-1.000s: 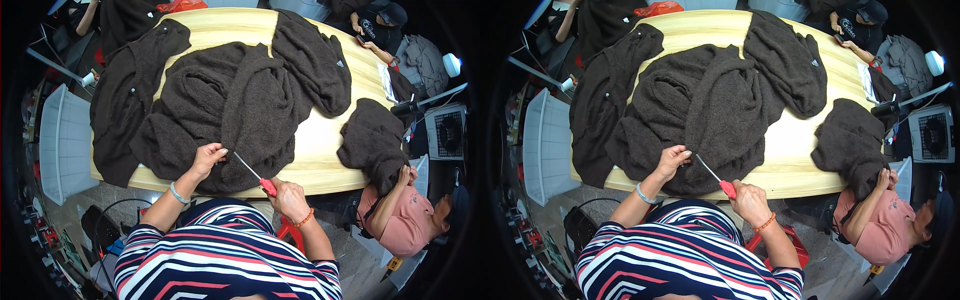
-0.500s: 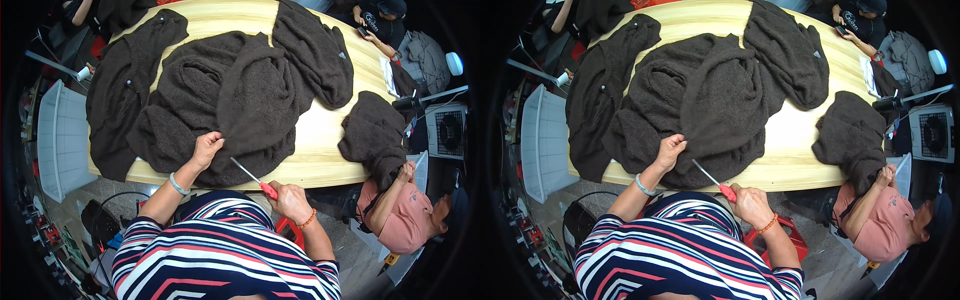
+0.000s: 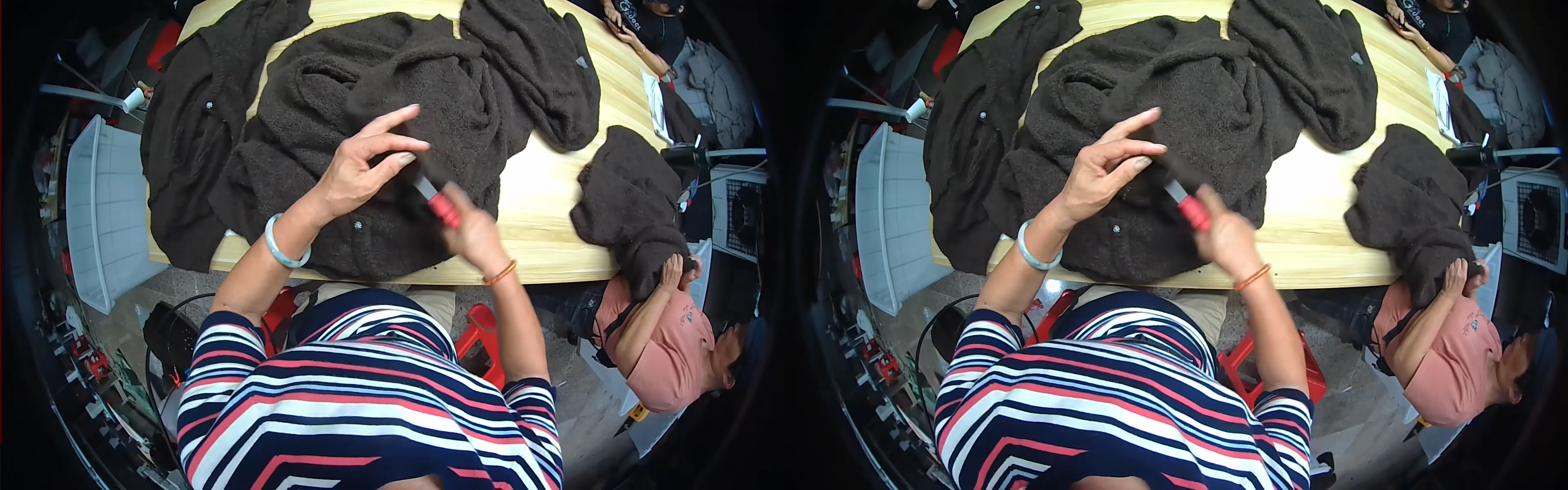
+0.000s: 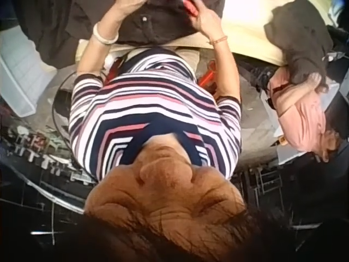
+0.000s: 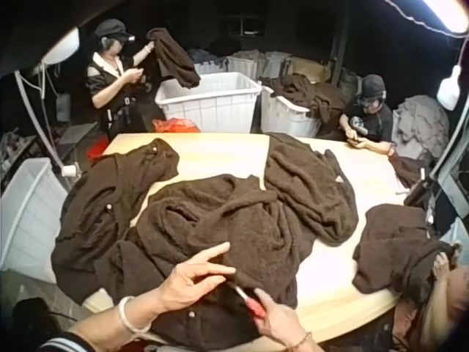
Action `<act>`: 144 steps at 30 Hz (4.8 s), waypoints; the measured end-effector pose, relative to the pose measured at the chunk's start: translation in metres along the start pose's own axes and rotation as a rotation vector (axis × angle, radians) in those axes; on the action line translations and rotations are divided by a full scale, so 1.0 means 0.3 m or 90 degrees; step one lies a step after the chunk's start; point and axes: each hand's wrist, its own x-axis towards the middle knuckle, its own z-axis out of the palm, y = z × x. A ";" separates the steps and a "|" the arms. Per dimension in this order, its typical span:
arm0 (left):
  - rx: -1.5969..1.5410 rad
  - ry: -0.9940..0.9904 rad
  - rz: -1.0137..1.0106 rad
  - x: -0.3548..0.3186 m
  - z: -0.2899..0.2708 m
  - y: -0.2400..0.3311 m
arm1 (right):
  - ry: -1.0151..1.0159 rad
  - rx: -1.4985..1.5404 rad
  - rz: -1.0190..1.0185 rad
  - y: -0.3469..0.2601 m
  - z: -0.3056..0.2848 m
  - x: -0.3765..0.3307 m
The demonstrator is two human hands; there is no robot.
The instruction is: Trimming loose threads from finished garments using scissors.
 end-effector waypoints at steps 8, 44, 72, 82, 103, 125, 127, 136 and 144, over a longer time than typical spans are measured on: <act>0.439 0.022 -0.120 -0.287 -0.048 -0.179 | 0.182 -0.004 0.284 0.343 -0.144 -0.025; 0.616 0.208 -0.055 -0.149 -0.343 -0.082 | 0.086 0.339 -0.083 -0.049 -0.336 -0.037; 0.599 -0.289 0.011 0.043 0.399 -0.378 | 0.033 0.037 0.123 0.279 -0.230 -0.037; 0.646 -0.339 0.036 0.044 0.438 -0.390 | -0.051 -0.086 0.163 0.237 -0.263 -0.174; 0.470 -0.272 0.001 0.062 0.363 -0.301 | 0.017 -0.045 0.075 0.256 -0.189 -0.182; 0.733 -0.231 -0.081 0.010 0.179 -0.412 | 0.058 -0.066 -0.137 -0.057 -0.097 0.204; 0.733 -0.256 -0.094 0.012 0.174 -0.402 | 0.051 -0.070 -0.101 -0.040 -0.089 0.198; 0.504 -0.142 -0.159 0.041 0.195 -0.366 | 0.051 -0.091 0.109 0.179 -0.174 -0.087; 0.564 -0.280 0.045 0.136 0.414 -0.332 | 0.074 -0.030 0.229 0.234 -0.203 -0.212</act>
